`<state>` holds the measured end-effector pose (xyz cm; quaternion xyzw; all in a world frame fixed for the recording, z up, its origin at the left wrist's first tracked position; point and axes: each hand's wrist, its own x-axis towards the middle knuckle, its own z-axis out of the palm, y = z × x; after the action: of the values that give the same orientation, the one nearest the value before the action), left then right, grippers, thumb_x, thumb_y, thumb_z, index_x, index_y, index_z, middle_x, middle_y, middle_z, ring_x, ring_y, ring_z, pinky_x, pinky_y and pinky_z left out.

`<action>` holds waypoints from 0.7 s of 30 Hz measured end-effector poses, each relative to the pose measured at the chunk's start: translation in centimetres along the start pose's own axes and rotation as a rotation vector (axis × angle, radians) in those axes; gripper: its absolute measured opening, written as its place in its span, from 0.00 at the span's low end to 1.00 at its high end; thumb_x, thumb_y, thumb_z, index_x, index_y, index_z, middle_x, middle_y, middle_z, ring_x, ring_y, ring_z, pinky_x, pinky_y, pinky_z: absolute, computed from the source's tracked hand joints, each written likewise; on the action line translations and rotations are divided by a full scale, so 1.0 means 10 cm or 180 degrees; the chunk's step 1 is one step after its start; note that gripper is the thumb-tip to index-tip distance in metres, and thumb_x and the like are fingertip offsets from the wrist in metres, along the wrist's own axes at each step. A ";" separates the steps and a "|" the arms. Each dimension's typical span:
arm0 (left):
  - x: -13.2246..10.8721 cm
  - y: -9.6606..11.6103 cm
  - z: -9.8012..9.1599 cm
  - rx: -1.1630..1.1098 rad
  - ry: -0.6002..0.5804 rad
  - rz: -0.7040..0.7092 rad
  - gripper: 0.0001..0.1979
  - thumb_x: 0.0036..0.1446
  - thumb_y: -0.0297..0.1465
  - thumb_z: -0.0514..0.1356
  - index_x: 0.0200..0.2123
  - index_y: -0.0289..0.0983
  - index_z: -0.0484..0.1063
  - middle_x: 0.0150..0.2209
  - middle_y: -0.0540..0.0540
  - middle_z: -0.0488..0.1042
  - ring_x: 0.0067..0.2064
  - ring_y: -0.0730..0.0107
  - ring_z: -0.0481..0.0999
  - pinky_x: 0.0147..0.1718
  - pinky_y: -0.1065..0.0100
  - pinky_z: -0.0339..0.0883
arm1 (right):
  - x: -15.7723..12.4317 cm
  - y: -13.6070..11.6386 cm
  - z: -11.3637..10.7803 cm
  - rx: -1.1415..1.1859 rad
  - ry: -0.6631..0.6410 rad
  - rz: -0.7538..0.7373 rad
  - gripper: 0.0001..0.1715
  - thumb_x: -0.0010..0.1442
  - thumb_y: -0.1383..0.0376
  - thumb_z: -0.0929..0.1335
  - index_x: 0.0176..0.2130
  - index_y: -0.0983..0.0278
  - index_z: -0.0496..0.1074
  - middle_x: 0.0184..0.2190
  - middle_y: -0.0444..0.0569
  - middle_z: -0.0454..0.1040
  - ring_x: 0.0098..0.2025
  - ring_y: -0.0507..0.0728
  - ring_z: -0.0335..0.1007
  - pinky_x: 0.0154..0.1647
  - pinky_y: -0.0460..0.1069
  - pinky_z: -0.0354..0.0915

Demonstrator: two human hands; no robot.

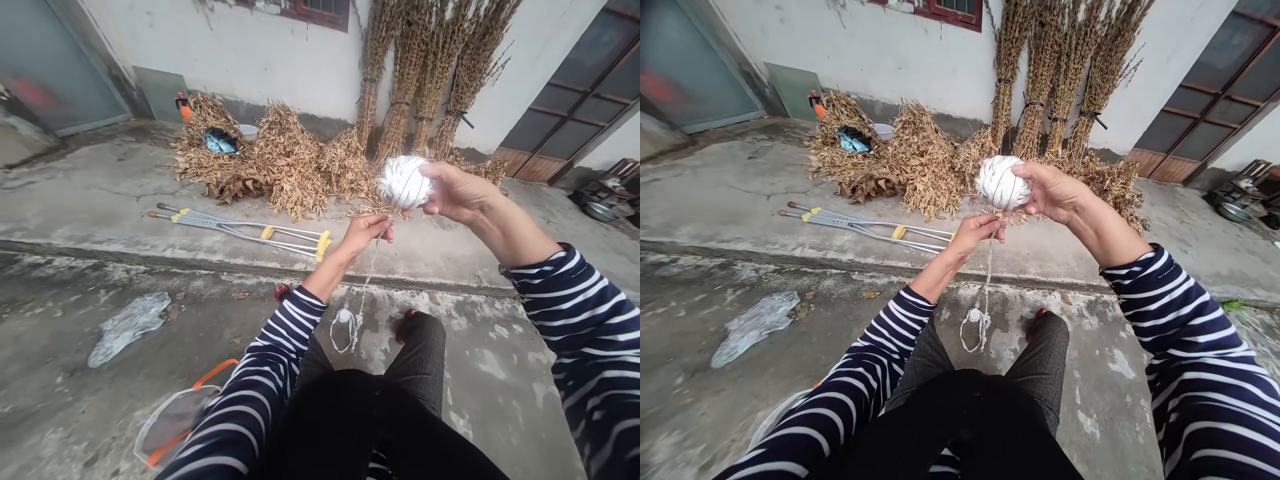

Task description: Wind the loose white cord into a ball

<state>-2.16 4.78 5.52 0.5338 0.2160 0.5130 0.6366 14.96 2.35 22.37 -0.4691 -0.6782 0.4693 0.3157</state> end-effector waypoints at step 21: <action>-0.22 0.43 -0.24 0.1113 -0.0651 -0.0732 0.10 0.58 0.28 0.59 0.26 0.34 0.77 0.21 0.47 0.77 0.24 0.74 0.75 0.31 0.71 0.69 | 0.11 1.11 0.08 -0.2633 0.1155 -0.0863 0.40 0.58 0.49 0.77 0.65 0.59 0.74 0.63 0.59 0.75 0.62 0.77 0.72 0.58 0.69 0.70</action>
<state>-6.78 3.58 7.98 0.6570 0.2954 0.3351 0.6073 17.65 4.39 11.67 -0.5372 -0.7972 0.0247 0.2742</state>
